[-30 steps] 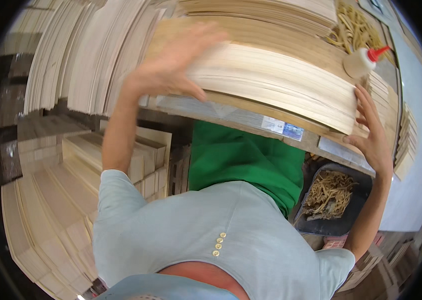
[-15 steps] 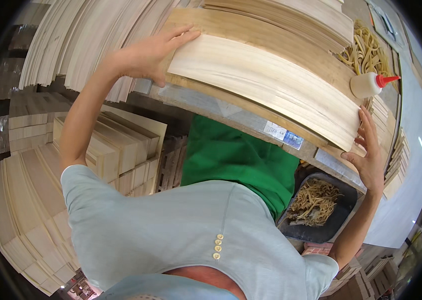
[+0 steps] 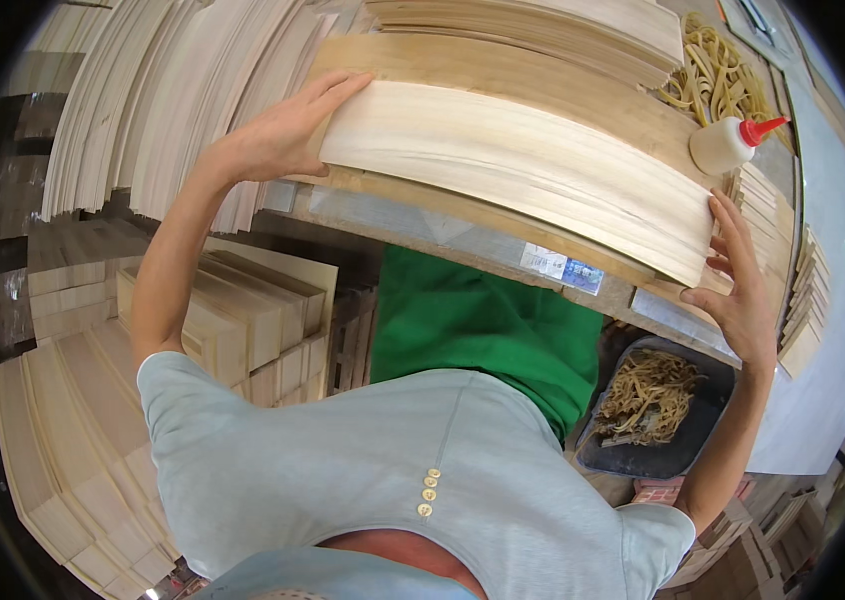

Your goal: Applying glue and assembling thin wood panels to form small rectangular boxes.

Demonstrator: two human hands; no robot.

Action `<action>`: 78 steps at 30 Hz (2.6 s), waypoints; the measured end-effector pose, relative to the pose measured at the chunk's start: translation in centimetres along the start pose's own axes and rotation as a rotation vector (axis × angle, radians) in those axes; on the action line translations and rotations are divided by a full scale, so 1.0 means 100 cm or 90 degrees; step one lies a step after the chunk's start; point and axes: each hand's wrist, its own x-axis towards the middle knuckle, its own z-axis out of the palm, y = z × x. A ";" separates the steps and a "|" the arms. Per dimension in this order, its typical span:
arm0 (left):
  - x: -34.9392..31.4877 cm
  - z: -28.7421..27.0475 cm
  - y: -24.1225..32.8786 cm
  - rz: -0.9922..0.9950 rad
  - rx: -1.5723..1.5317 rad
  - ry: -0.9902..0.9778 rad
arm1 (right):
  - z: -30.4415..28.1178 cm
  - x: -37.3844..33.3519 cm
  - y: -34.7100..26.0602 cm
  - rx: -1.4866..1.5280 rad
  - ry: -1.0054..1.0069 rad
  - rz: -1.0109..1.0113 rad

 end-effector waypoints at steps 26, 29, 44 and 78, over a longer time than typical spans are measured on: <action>0.008 0.060 -0.057 -0.271 -0.738 0.014 | 0.046 0.005 0.034 0.468 0.182 0.312; -0.004 0.078 -0.044 -0.278 -0.816 0.122 | 0.043 0.006 0.032 0.482 0.171 0.306; -0.026 0.104 -0.008 -0.312 -0.876 0.231 | 0.056 -0.028 0.021 0.485 0.172 0.340; 0.034 0.088 -0.006 -0.040 -0.803 0.226 | 0.022 0.013 0.042 0.362 -0.001 0.029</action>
